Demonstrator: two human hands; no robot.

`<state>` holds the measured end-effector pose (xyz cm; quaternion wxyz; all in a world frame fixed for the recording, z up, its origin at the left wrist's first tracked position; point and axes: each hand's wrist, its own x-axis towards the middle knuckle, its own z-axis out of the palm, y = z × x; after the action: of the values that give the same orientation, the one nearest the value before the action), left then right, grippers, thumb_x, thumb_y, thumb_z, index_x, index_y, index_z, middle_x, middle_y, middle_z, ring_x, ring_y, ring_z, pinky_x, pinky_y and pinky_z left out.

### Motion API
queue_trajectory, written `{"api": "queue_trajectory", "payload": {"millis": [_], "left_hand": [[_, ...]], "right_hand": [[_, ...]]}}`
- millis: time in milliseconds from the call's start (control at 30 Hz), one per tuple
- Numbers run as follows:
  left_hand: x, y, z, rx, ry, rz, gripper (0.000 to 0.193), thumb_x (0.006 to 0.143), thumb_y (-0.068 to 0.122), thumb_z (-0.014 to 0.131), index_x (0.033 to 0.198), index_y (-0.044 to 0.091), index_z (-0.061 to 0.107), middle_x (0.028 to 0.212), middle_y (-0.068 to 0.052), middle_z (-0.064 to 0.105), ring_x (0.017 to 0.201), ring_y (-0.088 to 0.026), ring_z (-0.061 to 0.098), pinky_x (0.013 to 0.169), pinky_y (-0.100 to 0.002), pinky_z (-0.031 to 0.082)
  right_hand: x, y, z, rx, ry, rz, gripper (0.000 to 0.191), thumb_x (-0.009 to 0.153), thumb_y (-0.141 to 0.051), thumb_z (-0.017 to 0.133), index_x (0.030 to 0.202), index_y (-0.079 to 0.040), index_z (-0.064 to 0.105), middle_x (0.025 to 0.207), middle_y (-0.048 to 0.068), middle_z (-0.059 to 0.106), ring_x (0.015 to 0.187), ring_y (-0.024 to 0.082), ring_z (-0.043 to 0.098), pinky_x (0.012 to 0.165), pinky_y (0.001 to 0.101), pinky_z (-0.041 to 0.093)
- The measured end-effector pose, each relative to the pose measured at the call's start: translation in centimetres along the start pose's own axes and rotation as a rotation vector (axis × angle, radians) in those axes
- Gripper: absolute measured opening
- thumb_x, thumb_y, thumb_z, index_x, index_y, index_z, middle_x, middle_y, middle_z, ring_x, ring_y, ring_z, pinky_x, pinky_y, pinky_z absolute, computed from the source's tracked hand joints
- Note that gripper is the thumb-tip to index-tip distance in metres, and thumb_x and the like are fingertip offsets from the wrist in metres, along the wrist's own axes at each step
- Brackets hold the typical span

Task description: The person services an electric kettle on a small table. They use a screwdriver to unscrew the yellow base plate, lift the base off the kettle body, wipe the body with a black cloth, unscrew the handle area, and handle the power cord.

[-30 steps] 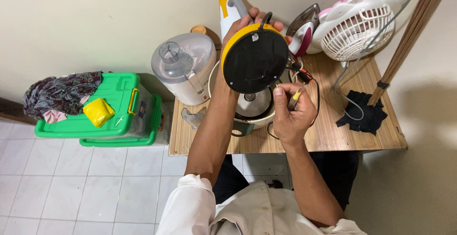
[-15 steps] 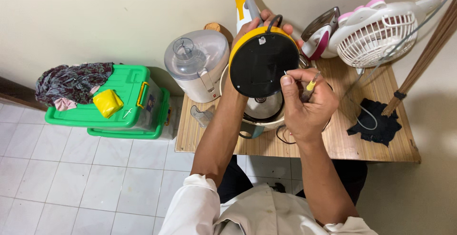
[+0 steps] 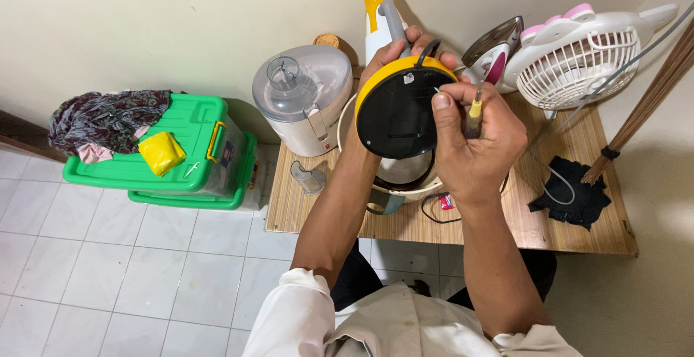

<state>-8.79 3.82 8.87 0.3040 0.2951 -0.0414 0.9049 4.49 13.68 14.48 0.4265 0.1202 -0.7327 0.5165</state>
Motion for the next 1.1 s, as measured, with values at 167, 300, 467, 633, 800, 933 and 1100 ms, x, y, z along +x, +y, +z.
{"api": "queue_trajectory", "payload": {"millis": [167,300,467,633,800,933,1100], "left_hand": [[0.1,-0.5,0.1,0.027,-0.055,0.007,0.017,0.111,0.021,0.055,0.119,0.007,0.055,0.104,-0.007,0.061,0.121,-0.037,0.063,0.105,-0.054,0.055],[-0.2,-0.8,0.4,0.021,-0.055,0.002,0.016,0.111,0.021,0.057,0.119,0.007,0.055,0.105,-0.007,0.060,0.119,-0.035,0.062,0.104,-0.053,0.056],[-0.3,-1.1,0.3,0.079,-0.030,0.013,0.017,0.110,0.021,0.059,0.121,0.008,0.057,0.106,-0.007,0.059,0.120,-0.036,0.061,0.103,-0.051,0.057],[-0.3,-1.5,0.2,0.092,-0.013,0.009,0.017,0.111,0.022,0.059,0.121,0.008,0.057,0.106,-0.007,0.059,0.120,-0.036,0.060,0.106,-0.051,0.056],[-0.5,-1.8,0.3,0.101,-0.011,0.012,0.019,0.111,0.022,0.057,0.125,0.009,0.058,0.110,-0.007,0.059,0.123,-0.037,0.058,0.107,-0.052,0.054],[-0.6,-2.0,0.1,0.105,-0.036,0.011,0.016,0.112,0.021,0.056,0.121,0.008,0.057,0.106,-0.008,0.059,0.121,-0.035,0.057,0.107,-0.051,0.054],[-0.8,-2.1,-0.4,0.127,-0.013,0.022,0.017,0.112,0.020,0.056,0.122,0.007,0.056,0.107,-0.009,0.059,0.125,-0.038,0.057,0.107,-0.053,0.055]], "right_hand": [[0.5,-0.4,0.0,-0.097,-0.021,0.019,0.008,0.104,-0.003,0.078,0.102,0.001,0.071,0.088,0.005,0.067,0.070,0.009,0.057,0.062,0.0266,0.044],[0.6,-0.4,0.0,-0.154,-0.022,-0.103,0.009,0.106,-0.003,0.077,0.107,0.003,0.070,0.095,0.010,0.068,0.076,0.016,0.065,0.068,0.0284,0.051],[0.6,-0.3,-0.2,-0.232,-0.032,-0.169,0.012,0.109,-0.004,0.076,0.104,0.004,0.068,0.093,0.012,0.068,0.080,0.018,0.068,0.073,0.0293,0.053],[0.6,-0.5,-0.5,-0.225,-0.047,-0.066,0.012,0.107,-0.004,0.077,0.103,0.003,0.068,0.089,0.011,0.066,0.075,0.016,0.063,0.068,0.0311,0.048],[0.6,-0.6,-0.4,-0.172,-0.025,-0.056,0.012,0.107,-0.003,0.077,0.102,0.003,0.068,0.090,0.009,0.066,0.076,0.012,0.062,0.069,0.0293,0.049],[0.4,-0.3,-0.3,-0.203,0.008,0.034,0.011,0.102,-0.002,0.078,0.097,0.003,0.069,0.084,0.008,0.065,0.069,0.012,0.058,0.063,0.0288,0.045],[0.0,0.0,-0.3,-0.209,0.034,0.082,0.011,0.100,-0.001,0.079,0.095,0.003,0.069,0.078,0.009,0.063,0.066,0.015,0.054,0.061,0.0310,0.043]]}}
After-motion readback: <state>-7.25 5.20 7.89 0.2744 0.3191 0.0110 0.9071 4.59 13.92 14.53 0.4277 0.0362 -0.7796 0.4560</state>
